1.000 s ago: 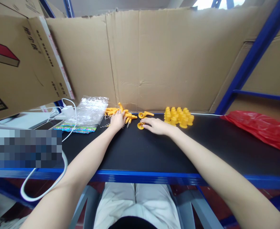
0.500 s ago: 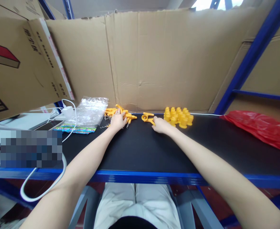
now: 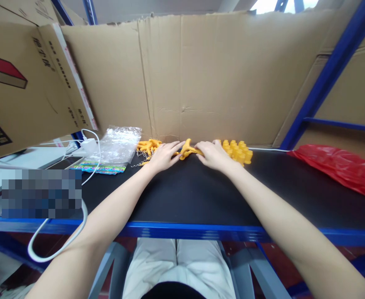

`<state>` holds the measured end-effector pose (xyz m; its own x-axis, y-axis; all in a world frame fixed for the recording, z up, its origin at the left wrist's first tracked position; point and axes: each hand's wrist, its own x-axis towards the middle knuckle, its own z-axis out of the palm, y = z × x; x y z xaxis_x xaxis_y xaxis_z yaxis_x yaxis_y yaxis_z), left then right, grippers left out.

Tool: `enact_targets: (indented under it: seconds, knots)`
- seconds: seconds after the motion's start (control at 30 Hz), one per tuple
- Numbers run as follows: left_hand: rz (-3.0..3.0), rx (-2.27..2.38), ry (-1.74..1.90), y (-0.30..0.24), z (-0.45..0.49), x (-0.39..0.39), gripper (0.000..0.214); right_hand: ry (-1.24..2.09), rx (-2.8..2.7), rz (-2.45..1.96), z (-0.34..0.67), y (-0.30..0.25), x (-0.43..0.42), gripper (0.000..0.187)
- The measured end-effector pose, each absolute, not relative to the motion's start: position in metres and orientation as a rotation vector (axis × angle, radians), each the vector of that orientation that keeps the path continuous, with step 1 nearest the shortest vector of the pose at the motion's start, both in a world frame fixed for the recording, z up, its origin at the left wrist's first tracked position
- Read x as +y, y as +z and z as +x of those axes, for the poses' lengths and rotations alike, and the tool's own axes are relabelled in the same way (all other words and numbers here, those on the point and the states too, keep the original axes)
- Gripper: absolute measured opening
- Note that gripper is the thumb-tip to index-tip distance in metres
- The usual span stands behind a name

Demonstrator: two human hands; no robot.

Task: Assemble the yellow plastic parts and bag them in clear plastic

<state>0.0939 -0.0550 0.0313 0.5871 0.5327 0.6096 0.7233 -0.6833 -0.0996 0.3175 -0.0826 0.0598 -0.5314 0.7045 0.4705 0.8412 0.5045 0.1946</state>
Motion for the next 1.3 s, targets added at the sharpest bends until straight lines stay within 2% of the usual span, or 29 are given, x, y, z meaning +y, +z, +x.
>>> enact_targets:
  seconds: [0.17, 0.43, 0.63, 0.9, 1.03, 1.3]
  knots:
    - [-2.375, -1.154, -0.790, 0.034, 0.101, -0.059, 0.044, -0.754, -2.436, -1.010, 0.311, 0.058, -0.084, 0.028]
    - [-2.252, -1.196, -0.808, 0.038, 0.103, -0.060, 0.031, -0.715, -2.375, -1.242, 0.304, 0.053, -0.086, 0.029]
    - [-2.358, -1.198, -0.910, 0.039, 0.106, -0.059, 0.031, -0.705, -2.377, -1.248, 0.303, 0.059, -0.089, 0.022]
    - [-2.516, -1.416, -1.060, 0.042, 0.108, -0.058, 0.028, -0.862, -2.343, -1.176, 0.301, 0.064, -0.091, 0.025]
    - [-2.512, -1.453, -0.960, 0.041, 0.107, -0.060, 0.028, -0.915, -2.367, -1.157, 0.303, 0.061, -0.087, 0.025]
    - [-2.372, -1.390, -0.697, 0.045, 0.105, -0.068, 0.031, -0.744, -2.446, -1.146, 0.308, 0.044, -0.073, 0.027]
